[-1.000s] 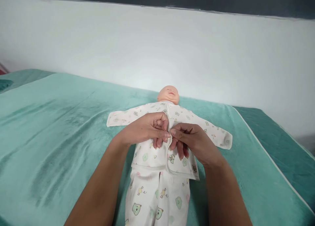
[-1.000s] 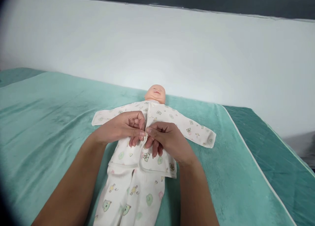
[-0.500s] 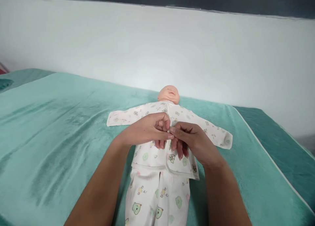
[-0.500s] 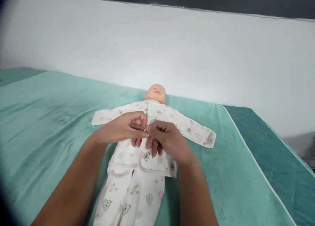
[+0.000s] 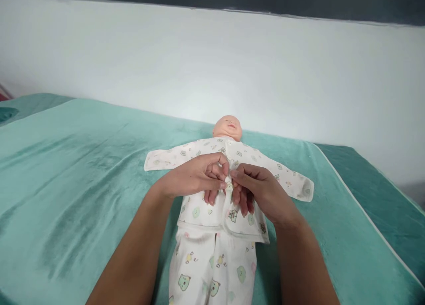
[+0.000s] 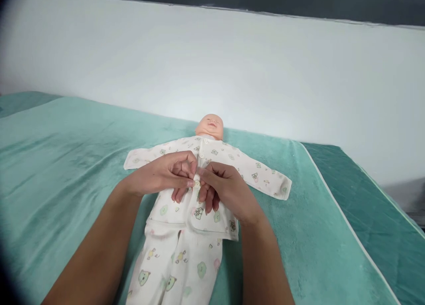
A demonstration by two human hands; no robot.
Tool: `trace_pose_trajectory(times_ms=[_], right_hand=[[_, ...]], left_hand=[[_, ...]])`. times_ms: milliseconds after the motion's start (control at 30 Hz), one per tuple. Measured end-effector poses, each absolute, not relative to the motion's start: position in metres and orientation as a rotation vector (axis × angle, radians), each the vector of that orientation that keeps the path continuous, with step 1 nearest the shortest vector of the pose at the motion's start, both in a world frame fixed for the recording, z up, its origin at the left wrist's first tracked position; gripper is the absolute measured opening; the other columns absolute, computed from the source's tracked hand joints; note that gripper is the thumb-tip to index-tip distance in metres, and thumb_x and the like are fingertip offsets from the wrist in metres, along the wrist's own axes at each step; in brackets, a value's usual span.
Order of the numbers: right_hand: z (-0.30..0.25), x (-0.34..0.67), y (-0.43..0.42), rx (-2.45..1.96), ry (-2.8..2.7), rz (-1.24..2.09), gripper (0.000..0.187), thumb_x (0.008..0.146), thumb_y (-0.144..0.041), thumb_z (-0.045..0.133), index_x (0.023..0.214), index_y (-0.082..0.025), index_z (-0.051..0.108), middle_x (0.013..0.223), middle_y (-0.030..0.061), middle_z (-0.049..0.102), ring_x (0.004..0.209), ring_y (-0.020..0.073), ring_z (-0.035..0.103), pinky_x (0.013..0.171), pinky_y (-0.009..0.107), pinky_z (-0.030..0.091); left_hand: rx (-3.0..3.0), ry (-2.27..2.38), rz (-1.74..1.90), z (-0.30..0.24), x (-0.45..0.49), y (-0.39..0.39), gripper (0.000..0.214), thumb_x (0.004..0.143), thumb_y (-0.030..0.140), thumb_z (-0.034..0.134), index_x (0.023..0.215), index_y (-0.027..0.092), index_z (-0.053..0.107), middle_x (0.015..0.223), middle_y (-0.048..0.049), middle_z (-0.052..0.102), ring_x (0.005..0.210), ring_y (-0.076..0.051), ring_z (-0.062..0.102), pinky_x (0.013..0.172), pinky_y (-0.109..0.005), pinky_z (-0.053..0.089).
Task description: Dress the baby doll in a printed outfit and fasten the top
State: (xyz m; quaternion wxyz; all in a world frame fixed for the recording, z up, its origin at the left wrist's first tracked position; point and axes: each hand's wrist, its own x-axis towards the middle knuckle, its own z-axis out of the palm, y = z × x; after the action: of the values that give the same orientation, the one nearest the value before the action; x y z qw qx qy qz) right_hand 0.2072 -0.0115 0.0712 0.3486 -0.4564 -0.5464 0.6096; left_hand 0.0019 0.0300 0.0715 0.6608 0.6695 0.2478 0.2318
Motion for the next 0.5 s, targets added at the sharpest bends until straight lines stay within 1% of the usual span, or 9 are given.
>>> trace_pose_trajectory(times_ms=[133, 300, 400, 500], right_hand=[[0.0711, 0.207, -0.0113, -1.172, -1.405, 1.585, 0.037, 0.096, -0.046, 0.057, 0.07, -0.019, 0.053, 0.058, -0.0004, 0.068, 0.037, 0.0096, 0.058, 0.033, 0.016, 0.035], [0.072, 0.207, -0.0113, -1.153, -1.404, 1.591, 0.041, 0.095, -0.049, 0.057, 0.068, -0.019, 0.052, 0.058, 0.0004, 0.068, 0.036, 0.0092, 0.057, 0.033, 0.016, 0.035], [0.0719, 0.207, -0.0115, -1.14, -1.404, 1.603, 0.041, 0.095, -0.048, 0.058, 0.067, -0.019, 0.052, 0.055, -0.0003, 0.067, 0.034, 0.009, 0.055, 0.032, 0.016, 0.033], [0.0702, 0.208, -0.0103, -1.123, -1.395, 1.616, 0.04, 0.095, -0.046, 0.058, 0.066, -0.019, 0.051, 0.053, -0.0008, 0.066, 0.033, 0.0088, 0.054, 0.031, 0.016, 0.031]], left_hand=[[1.504, 0.549, 0.531, 0.0721, 0.0011, 0.03, 0.015, 0.087, 0.018, 0.064, 0.093, 0.021, 0.051, 0.062, 0.005, 0.061, 0.054, -0.012, 0.064, 0.052, -0.021, 0.049], [1.523, 0.557, 0.481, 0.075, 0.0013, 0.0293, 0.013, 0.085, 0.013, 0.061, 0.09, 0.02, 0.051, 0.056, 0.005, 0.062, 0.051, -0.011, 0.062, 0.051, -0.021, 0.048], [1.525, 0.561, 0.456, 0.0755, 0.0014, 0.0293, 0.012, 0.085, 0.014, 0.062, 0.089, 0.019, 0.053, 0.053, 0.0047, 0.062, 0.056, -0.013, 0.066, 0.053, -0.021, 0.05], [1.51, 0.578, 0.427, 0.0746, 0.0012, 0.0297, 0.012, 0.084, 0.015, 0.063, 0.09, 0.02, 0.053, 0.062, 0.0027, 0.068, 0.058, -0.013, 0.068, 0.049, -0.019, 0.048]])
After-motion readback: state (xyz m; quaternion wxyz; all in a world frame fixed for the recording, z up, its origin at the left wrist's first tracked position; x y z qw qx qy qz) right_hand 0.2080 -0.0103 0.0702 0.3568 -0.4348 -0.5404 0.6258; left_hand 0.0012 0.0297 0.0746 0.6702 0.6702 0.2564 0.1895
